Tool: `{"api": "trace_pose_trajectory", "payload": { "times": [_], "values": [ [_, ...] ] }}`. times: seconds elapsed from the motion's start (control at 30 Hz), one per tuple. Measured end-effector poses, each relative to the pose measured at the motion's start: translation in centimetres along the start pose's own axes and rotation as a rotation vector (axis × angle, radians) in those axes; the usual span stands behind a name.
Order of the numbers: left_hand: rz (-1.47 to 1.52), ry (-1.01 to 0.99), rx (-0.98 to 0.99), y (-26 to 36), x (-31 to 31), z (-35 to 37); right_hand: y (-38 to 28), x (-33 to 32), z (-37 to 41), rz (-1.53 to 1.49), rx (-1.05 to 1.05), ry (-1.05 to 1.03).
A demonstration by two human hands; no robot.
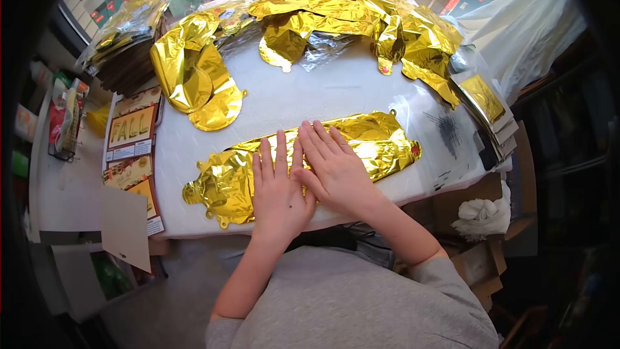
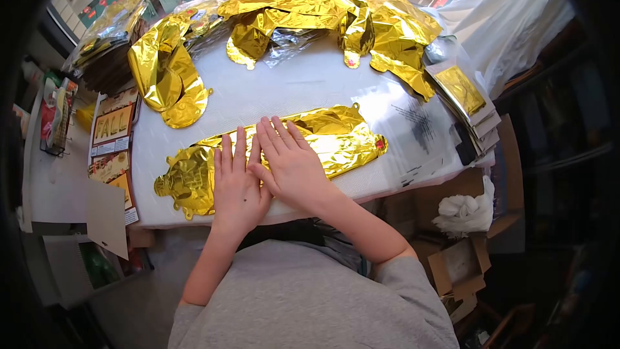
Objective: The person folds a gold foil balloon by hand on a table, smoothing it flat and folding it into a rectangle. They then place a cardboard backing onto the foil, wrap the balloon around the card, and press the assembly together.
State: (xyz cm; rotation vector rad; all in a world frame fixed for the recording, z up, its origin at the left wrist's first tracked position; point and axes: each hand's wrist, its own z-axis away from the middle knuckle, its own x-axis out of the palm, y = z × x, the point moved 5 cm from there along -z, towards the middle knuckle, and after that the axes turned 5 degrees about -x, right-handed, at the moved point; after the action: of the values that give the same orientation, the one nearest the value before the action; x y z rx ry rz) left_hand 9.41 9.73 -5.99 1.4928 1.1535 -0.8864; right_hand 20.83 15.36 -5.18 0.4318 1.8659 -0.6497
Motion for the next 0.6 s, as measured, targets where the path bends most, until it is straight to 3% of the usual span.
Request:
{"api": "trace_pose_trajectory", "payload": {
  "times": [0.33,0.47,0.6],
  "values": [
    [0.083,0.013,-0.007,0.1,-0.1,0.1,6.0,-2.3,4.1,0.113,0.292,0.036],
    [0.072,0.023,-0.007,0.1,-0.3,0.1,4.7,-2.8,3.3,0.143,0.261,0.069],
    [0.082,0.043,-0.003,0.0,-0.1,0.2,2.5,-2.3,2.4,0.110,0.124,-0.065]
  ]
}}
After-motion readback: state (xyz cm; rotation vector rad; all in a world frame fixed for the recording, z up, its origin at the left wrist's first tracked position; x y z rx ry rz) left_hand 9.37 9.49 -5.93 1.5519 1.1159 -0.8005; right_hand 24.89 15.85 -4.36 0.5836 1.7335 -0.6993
